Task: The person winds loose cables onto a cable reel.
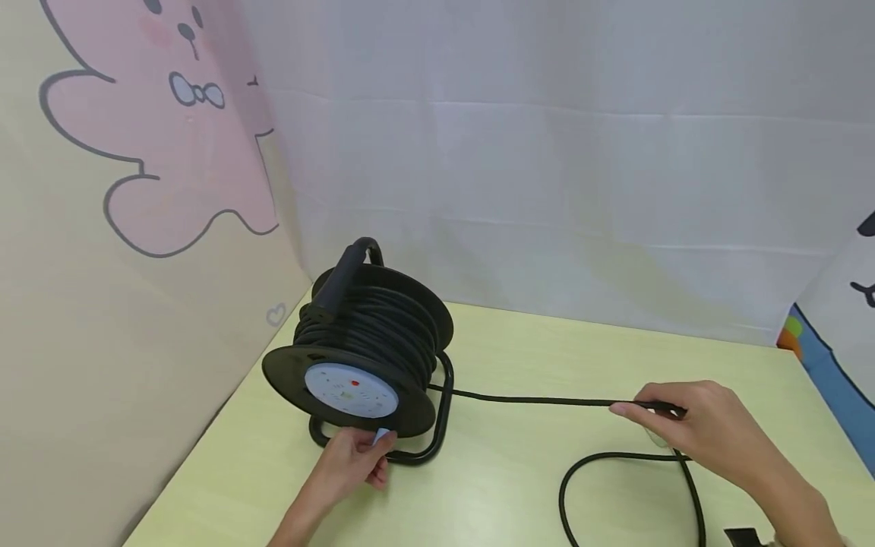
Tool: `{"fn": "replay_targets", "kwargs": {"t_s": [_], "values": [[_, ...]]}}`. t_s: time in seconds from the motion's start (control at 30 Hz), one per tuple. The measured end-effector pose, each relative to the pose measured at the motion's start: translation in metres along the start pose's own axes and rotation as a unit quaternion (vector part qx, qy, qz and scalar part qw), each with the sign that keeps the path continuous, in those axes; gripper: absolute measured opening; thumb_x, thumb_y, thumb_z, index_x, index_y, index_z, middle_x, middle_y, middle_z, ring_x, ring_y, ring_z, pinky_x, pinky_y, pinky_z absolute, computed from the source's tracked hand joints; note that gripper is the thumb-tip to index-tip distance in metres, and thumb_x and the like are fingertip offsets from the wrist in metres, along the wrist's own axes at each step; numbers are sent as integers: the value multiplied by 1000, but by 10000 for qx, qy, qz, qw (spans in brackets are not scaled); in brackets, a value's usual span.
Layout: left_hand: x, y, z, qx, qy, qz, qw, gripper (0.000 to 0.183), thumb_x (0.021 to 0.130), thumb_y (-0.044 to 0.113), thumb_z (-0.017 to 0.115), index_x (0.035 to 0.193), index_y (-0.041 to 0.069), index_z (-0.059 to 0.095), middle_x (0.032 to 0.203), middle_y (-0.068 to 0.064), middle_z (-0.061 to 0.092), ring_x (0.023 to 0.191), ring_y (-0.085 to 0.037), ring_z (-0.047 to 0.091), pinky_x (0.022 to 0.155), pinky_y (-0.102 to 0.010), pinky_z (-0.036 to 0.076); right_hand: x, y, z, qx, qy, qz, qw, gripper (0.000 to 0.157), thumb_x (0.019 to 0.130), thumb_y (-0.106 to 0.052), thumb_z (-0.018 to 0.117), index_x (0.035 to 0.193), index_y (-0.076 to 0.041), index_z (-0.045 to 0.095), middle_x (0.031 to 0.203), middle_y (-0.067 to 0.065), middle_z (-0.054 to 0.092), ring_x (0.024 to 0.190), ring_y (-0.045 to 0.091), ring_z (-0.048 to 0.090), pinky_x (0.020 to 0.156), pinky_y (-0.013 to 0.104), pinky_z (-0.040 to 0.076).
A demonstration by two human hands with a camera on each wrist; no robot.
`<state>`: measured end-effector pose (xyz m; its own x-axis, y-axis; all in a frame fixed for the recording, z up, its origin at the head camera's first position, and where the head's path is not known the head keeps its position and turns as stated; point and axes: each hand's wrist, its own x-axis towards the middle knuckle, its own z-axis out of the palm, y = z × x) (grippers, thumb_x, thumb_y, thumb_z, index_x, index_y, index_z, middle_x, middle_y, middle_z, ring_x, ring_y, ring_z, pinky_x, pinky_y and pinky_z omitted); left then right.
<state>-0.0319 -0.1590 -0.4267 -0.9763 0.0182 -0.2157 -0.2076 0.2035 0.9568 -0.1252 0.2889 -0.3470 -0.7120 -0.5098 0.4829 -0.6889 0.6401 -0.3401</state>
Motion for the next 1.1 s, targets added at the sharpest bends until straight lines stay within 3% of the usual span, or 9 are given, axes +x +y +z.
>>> {"fn": "replay_targets", "kwargs": {"t_s": [0.17, 0.47, 1.1], "values": [[1, -4, -12, 71, 58, -133, 9999, 35, 103, 21, 65, 87, -11, 68, 66, -8, 67, 55, -15, 67, 56, -32, 62, -11, 9, -8, 79, 46, 252, 9996, 41, 75, -4, 89, 76, -38, 66, 58, -28, 37, 50, -8, 31, 46, 12, 26], [-1, -12, -35, 50, 416, -410, 9983, 37, 103, 20, 64, 91, -14, 69, 67, -8, 67, 54, -14, 67, 58, -35, 63, -33, 21, -10, 120, 196, 643, 9977, 33, 77, -1, 86, 76, -29, 70, 61, -24, 50, 49, -4, 37, 46, 14, 28], [-8, -6, -59, -254, 1115, -855, 9898, 36, 102, 20, 66, 96, -15, 70, 68, -7, 65, 56, -14, 66, 57, -29, 62, -53, 17, -18, -250, 145, 1139, 9931, 32, 84, -5, 83, 71, -29, 66, 55, -21, 38, 46, -2, 31, 46, 20, 24]]}}
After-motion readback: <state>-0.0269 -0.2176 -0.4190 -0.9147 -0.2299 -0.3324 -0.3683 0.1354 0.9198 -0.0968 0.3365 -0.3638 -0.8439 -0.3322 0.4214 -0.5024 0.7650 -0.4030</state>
